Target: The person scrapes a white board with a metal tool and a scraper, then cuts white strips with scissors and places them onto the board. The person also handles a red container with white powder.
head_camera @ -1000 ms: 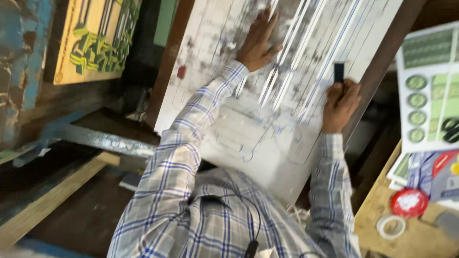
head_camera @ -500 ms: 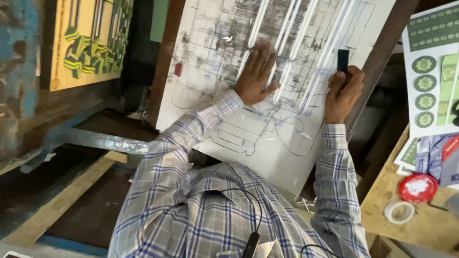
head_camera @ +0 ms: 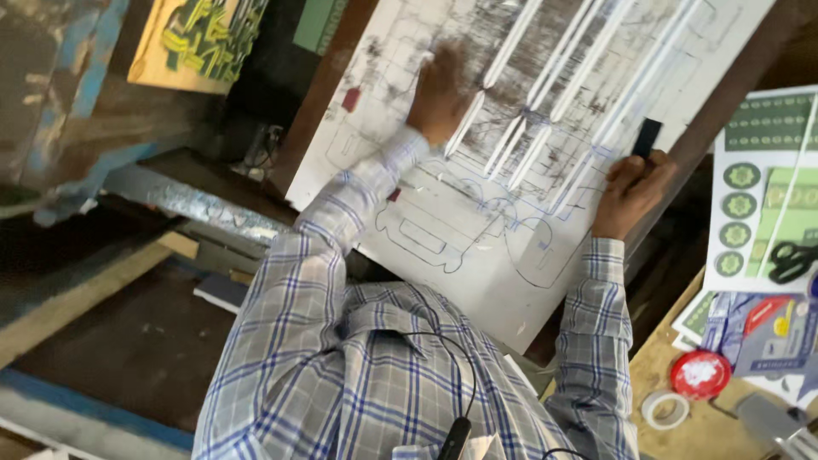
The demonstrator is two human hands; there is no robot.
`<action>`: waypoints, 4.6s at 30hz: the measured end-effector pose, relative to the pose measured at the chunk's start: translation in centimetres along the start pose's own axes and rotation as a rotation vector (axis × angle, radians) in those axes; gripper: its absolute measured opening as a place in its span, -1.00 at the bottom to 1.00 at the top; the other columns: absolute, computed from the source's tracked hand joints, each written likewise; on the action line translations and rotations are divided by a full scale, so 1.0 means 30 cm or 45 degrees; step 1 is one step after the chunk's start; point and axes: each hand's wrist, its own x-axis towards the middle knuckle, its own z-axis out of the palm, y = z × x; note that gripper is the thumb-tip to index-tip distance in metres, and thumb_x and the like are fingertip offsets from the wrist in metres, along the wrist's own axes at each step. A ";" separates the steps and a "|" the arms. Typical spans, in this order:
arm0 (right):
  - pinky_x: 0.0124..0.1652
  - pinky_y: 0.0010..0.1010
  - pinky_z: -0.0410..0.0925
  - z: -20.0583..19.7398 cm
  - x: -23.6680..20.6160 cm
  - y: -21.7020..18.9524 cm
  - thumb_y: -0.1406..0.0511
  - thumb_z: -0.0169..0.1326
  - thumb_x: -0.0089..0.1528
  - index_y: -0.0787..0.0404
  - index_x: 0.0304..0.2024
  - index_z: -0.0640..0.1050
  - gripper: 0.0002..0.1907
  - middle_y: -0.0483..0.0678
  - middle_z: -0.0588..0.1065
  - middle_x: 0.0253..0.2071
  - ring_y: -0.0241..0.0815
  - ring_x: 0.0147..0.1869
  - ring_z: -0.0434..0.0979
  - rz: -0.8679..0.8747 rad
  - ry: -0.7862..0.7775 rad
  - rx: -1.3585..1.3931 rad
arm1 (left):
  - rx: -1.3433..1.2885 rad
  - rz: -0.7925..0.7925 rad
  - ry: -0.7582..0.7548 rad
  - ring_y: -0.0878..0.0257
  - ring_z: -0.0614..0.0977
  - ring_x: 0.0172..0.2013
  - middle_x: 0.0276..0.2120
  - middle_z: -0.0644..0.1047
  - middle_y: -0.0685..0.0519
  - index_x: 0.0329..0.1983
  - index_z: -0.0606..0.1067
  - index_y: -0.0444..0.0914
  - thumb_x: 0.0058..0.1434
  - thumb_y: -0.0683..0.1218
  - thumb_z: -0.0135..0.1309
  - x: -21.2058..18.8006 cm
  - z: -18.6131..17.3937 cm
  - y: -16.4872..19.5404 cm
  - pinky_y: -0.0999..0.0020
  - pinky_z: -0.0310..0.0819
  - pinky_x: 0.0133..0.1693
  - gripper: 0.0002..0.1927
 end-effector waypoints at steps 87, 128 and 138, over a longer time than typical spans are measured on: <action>-0.15 -0.46 0.40 -1.404 0.162 1.176 0.50 0.06 0.28 0.23 0.43 0.34 -0.36 -0.09 0.43 -0.08 -0.30 -0.12 0.42 0.710 0.451 0.110 | 0.138 -0.418 -0.030 -0.30 0.29 0.38 0.38 0.22 -0.39 0.45 0.21 -0.47 0.51 0.18 -0.10 -0.244 0.151 0.694 -0.14 0.27 0.36 -0.29; -0.21 -0.36 0.48 -1.180 0.584 1.228 0.50 0.03 0.48 0.33 -0.04 0.41 -0.93 0.04 0.54 -0.29 -0.18 -0.22 0.64 0.565 0.185 -0.404 | -0.391 0.244 -0.225 -0.22 0.24 0.45 0.44 0.21 -0.24 0.44 0.20 -0.30 0.38 0.19 0.13 0.794 0.673 0.947 -0.14 0.14 0.44 -0.25; -0.23 -0.44 0.44 -0.793 0.864 1.074 0.36 0.00 0.56 0.30 0.25 0.44 -0.77 0.02 0.55 -0.14 -0.28 -0.21 0.51 0.376 -0.036 0.338 | -0.438 0.332 -0.202 -0.27 0.28 0.38 0.37 0.20 -0.36 0.41 0.19 -0.39 0.48 0.30 -0.04 0.772 0.717 0.863 -0.19 0.23 0.39 -0.23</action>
